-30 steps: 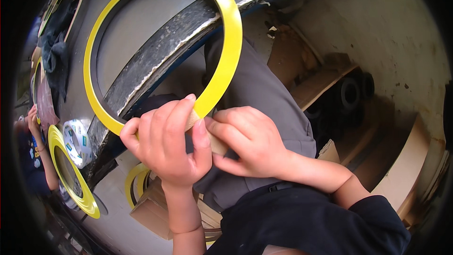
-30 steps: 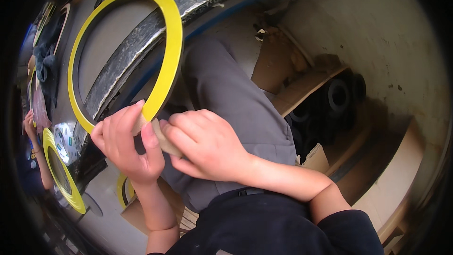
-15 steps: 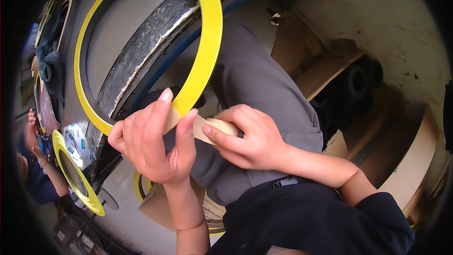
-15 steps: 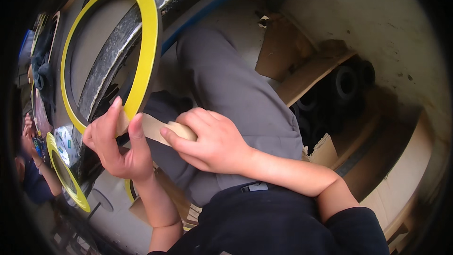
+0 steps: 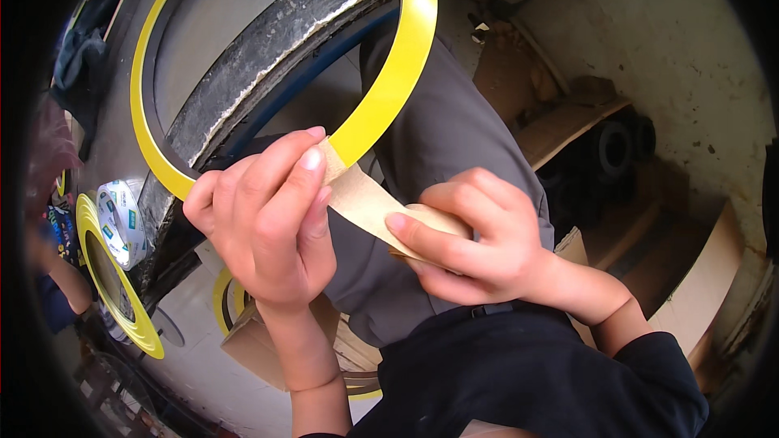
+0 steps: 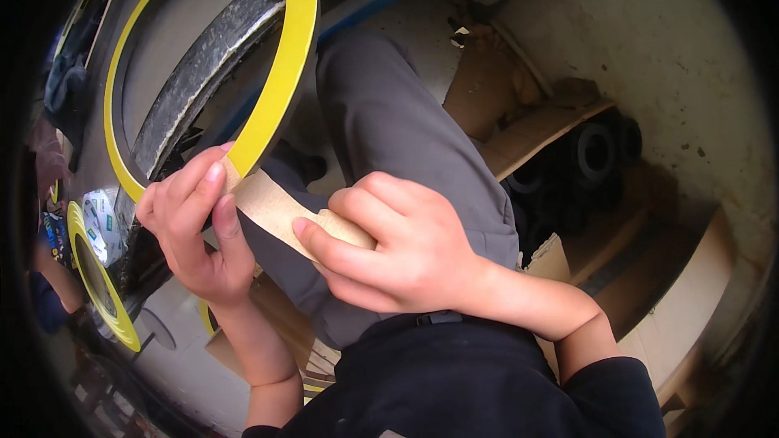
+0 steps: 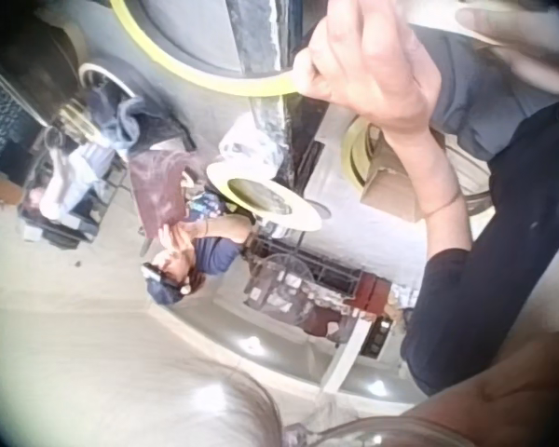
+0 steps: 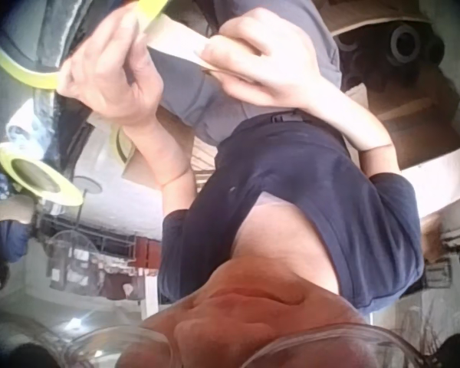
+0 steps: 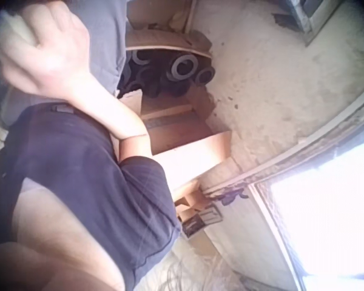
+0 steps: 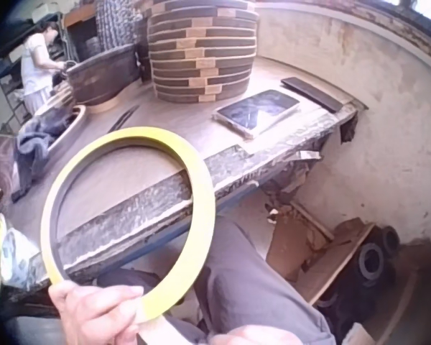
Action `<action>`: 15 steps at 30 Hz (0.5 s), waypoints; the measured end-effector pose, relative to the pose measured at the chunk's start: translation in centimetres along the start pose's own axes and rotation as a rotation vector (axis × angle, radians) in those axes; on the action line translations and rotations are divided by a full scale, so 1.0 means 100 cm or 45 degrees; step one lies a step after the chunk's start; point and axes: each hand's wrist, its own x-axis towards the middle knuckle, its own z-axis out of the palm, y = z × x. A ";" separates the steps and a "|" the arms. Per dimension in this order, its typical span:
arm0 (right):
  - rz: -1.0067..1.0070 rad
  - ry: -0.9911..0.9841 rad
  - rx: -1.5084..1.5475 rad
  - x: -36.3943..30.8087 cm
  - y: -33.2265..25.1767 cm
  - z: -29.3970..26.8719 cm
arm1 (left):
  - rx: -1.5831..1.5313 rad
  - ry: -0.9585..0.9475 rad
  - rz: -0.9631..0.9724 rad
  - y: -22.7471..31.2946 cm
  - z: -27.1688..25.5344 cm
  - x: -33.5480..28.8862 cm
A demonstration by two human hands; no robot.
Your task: Applying tape and sanding wooden rings on a fabrication table.
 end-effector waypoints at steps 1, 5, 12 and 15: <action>0.000 0.004 0.001 -0.003 0.001 0.005 | -0.006 0.004 -0.004 0.000 0.002 -0.001; 0.044 0.040 -0.031 -0.009 0.020 0.028 | 0.027 0.092 -0.001 0.001 0.004 -0.006; 0.155 0.028 0.103 0.024 -0.001 -0.036 | 0.017 0.139 -0.037 -0.002 0.003 -0.007; 0.123 0.034 0.136 0.036 -0.006 -0.039 | -0.034 0.091 -0.065 0.003 0.002 -0.008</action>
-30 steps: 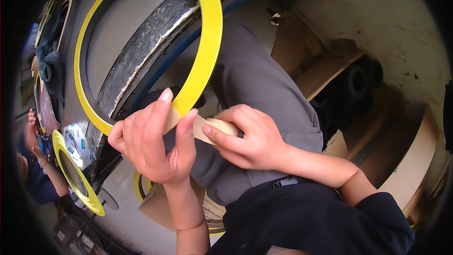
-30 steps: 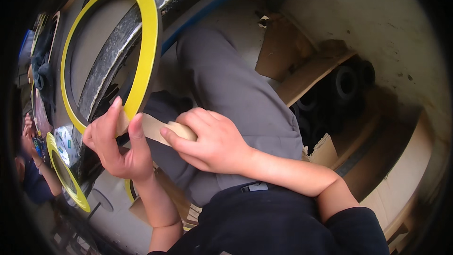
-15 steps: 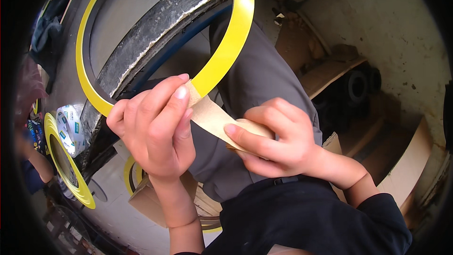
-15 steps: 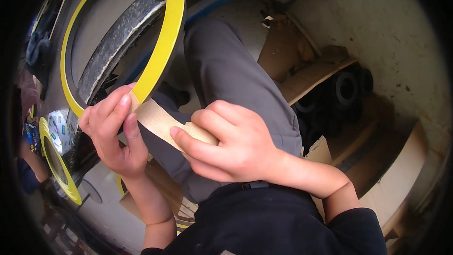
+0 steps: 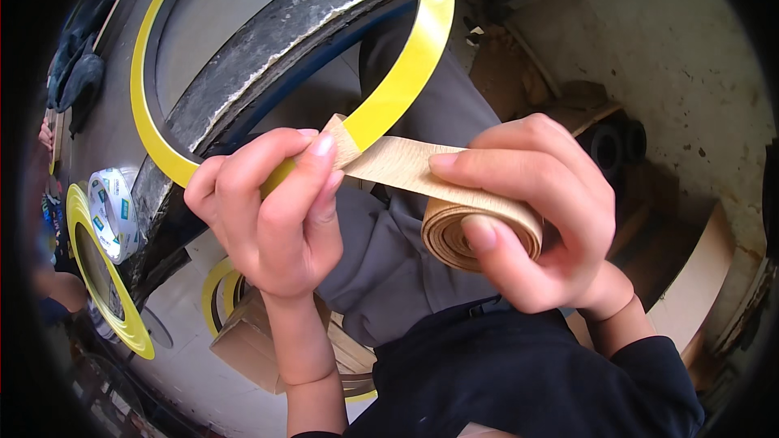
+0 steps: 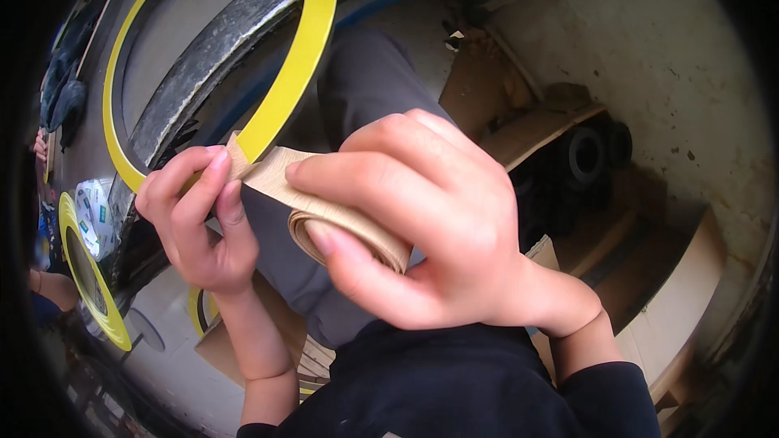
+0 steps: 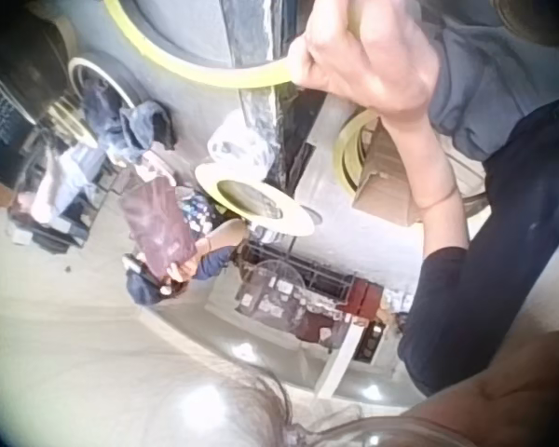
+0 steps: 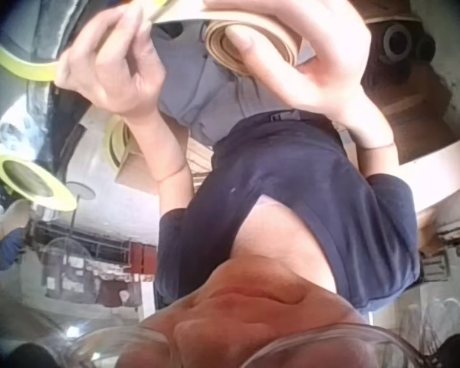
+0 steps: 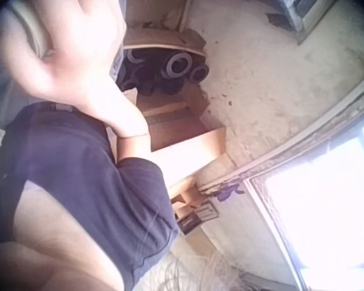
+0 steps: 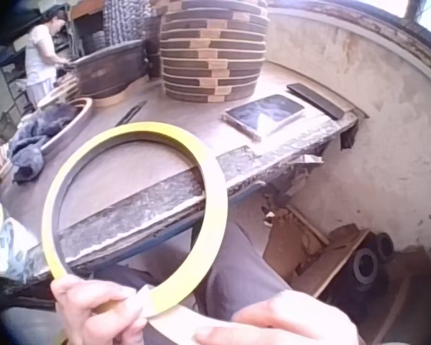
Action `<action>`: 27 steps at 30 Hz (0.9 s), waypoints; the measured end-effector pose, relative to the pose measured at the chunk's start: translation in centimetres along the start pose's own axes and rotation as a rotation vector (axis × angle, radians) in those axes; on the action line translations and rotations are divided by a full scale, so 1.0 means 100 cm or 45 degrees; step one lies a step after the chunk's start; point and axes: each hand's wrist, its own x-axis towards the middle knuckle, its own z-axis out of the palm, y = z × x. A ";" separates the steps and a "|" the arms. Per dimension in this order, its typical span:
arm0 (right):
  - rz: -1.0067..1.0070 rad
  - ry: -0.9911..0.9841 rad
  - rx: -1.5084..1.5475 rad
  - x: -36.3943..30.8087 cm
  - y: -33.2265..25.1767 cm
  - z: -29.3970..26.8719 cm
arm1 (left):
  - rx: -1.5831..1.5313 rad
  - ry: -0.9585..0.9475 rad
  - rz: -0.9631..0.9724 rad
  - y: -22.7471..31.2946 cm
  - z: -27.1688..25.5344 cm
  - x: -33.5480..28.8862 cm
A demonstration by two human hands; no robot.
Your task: Applying tape and sanding wooden rings on a fabrication table.
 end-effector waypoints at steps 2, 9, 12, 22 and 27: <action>-0.107 -0.079 -0.150 0.000 -0.007 -0.002 | 0.021 0.012 0.018 -0.002 0.003 0.001; 0.050 -0.098 -0.210 -0.029 0.011 0.032 | 0.042 0.053 0.067 -0.005 0.008 0.005; -0.016 -0.057 -0.076 -0.035 0.030 0.053 | 0.056 0.040 0.069 -0.006 0.009 0.004; -0.121 -0.069 -0.141 -0.005 -0.012 -0.002 | 0.043 -0.001 0.057 -0.002 0.006 0.002; -0.121 -0.035 -0.165 0.035 -0.016 -0.008 | 0.047 0.103 0.039 -0.004 0.013 0.001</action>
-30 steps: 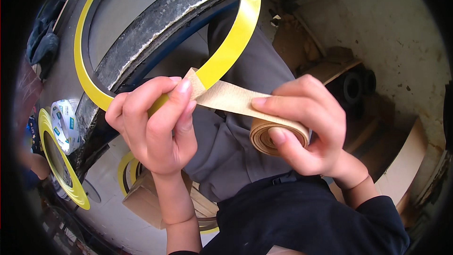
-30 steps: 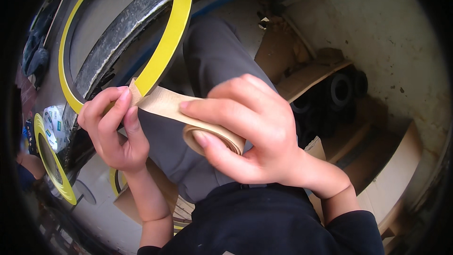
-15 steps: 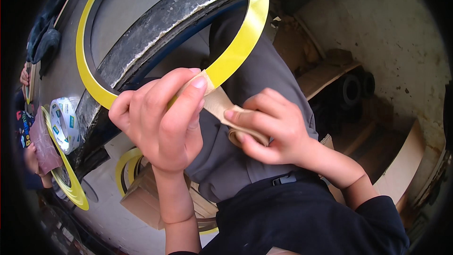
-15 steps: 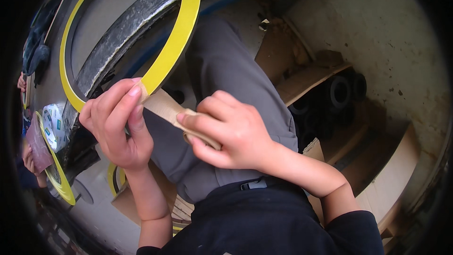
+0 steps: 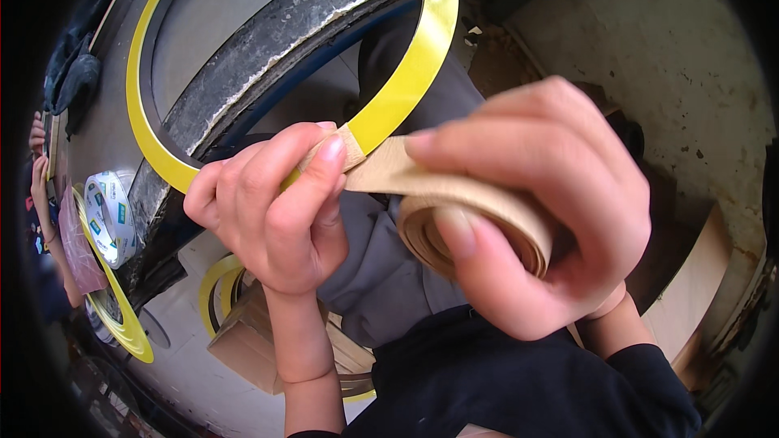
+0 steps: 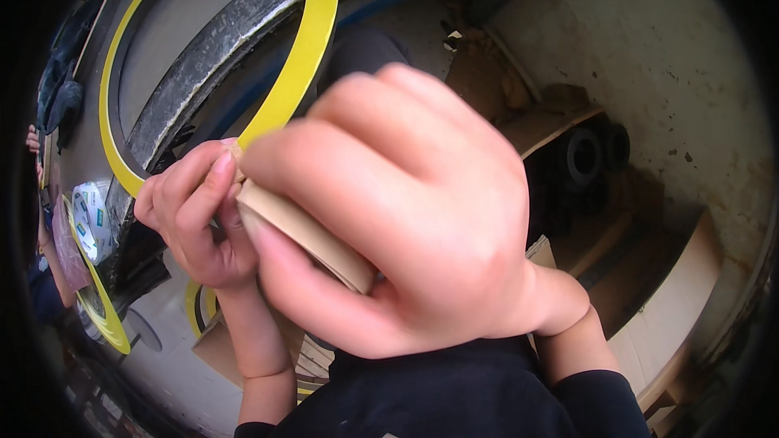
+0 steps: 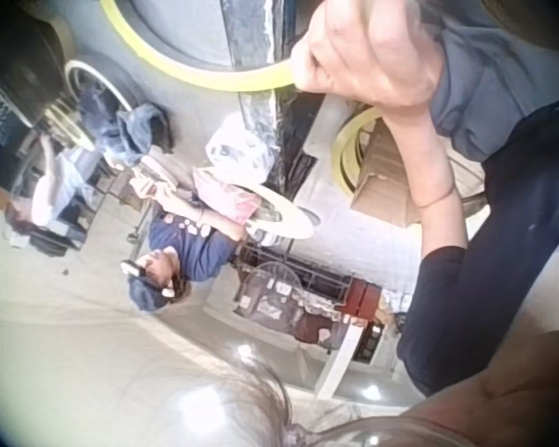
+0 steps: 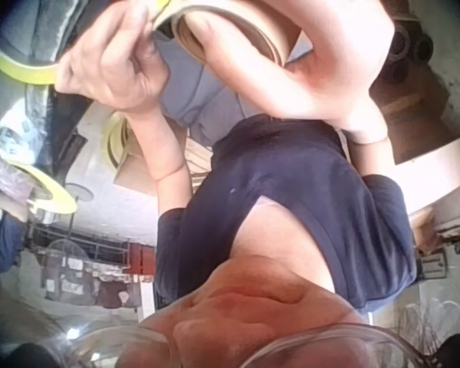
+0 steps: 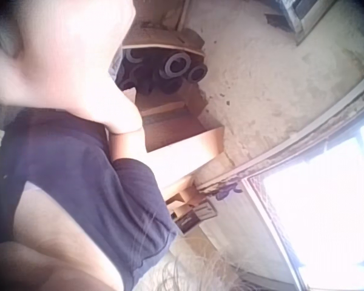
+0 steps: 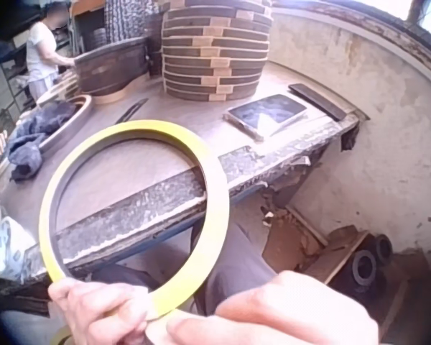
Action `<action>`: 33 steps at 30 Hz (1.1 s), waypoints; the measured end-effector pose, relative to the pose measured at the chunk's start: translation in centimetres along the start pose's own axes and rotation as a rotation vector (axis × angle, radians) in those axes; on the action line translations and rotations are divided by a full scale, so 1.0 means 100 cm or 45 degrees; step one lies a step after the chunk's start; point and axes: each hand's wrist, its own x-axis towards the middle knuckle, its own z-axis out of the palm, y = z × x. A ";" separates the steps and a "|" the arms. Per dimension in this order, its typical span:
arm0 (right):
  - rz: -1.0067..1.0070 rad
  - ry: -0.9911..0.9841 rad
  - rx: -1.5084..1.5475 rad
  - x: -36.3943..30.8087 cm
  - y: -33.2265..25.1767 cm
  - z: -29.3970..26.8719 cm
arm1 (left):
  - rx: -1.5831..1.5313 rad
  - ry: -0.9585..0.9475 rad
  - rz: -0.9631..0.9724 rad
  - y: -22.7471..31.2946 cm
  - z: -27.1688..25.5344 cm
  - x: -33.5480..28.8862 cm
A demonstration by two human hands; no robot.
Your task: Applying tape and sanding wooden rings on a fabrication table.
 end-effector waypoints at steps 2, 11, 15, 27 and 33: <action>-0.042 0.361 0.206 0.009 0.011 0.032 | -0.006 0.001 0.004 -0.002 0.001 0.000; 0.165 0.125 -0.052 0.030 0.001 0.015 | -0.098 -0.001 -0.053 -0.001 -0.002 0.003; 0.144 0.108 -0.086 0.039 0.005 0.020 | -0.105 0.023 -0.101 0.001 -0.002 0.004; 0.037 0.053 -0.162 0.061 0.008 0.029 | -0.077 0.342 0.142 -0.016 0.015 -0.009; 0.019 0.051 -0.224 0.073 0.021 0.025 | -0.148 -0.038 0.043 -0.007 -0.008 0.003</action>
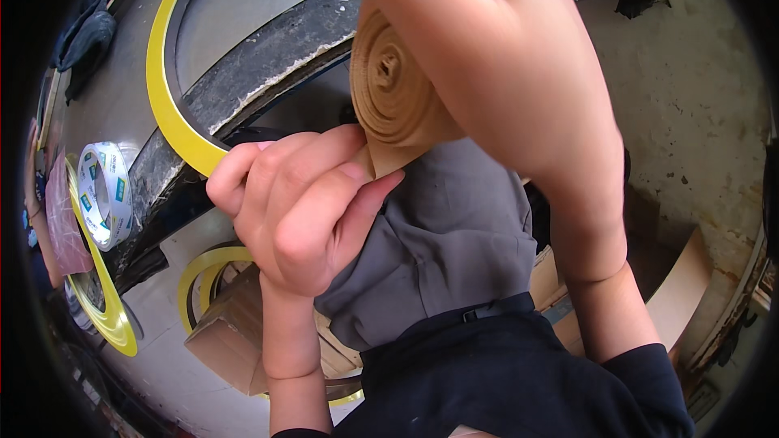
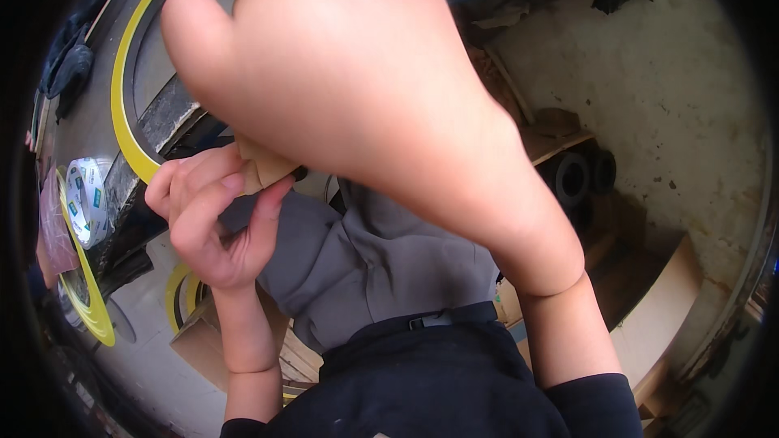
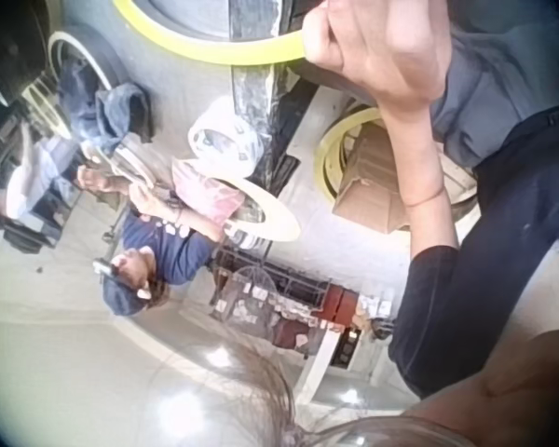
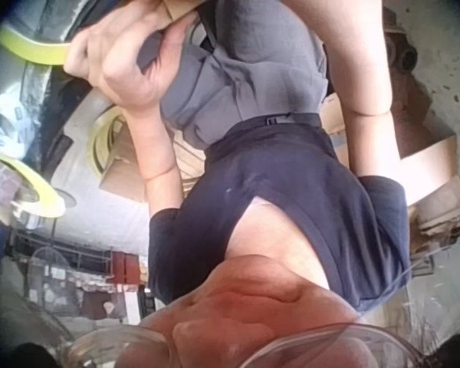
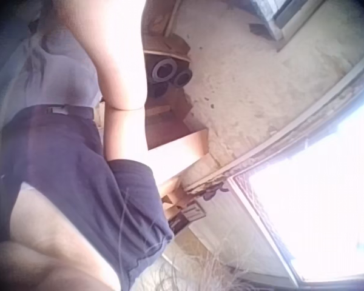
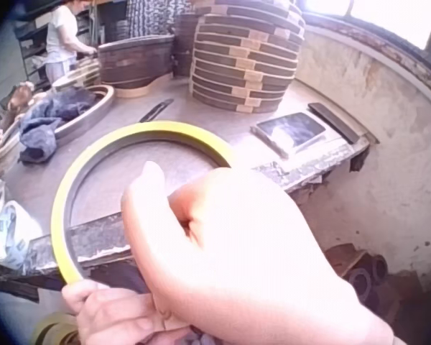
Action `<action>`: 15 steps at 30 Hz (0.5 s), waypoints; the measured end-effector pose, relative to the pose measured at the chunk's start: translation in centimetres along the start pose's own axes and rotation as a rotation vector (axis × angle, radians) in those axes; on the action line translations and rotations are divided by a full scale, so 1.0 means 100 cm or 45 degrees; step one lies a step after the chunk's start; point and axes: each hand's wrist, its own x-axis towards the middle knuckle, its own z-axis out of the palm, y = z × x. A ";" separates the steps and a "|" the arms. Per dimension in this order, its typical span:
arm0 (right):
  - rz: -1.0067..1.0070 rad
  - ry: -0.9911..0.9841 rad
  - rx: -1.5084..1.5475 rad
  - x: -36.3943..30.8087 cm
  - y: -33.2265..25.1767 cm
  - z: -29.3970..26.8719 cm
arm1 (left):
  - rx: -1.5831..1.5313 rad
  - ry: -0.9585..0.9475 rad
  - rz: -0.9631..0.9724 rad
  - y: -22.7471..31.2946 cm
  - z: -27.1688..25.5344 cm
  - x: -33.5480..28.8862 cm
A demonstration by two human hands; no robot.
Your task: Applying tape and sanding wooden rings on a fabrication table.
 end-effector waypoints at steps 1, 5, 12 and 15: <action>0.001 0.001 -0.015 0.002 0.008 -0.004 | 0.096 -0.106 -0.030 0.005 -0.005 0.003; 0.002 0.017 -0.036 0.006 0.016 -0.004 | 0.352 0.231 0.212 0.003 -0.020 -0.034; -0.017 0.045 -0.094 0.022 0.013 0.016 | -2.214 0.534 -1.435 0.028 0.061 -0.032; -0.027 0.057 -0.125 0.024 0.004 0.022 | -3.230 0.453 -1.187 0.003 0.077 -0.024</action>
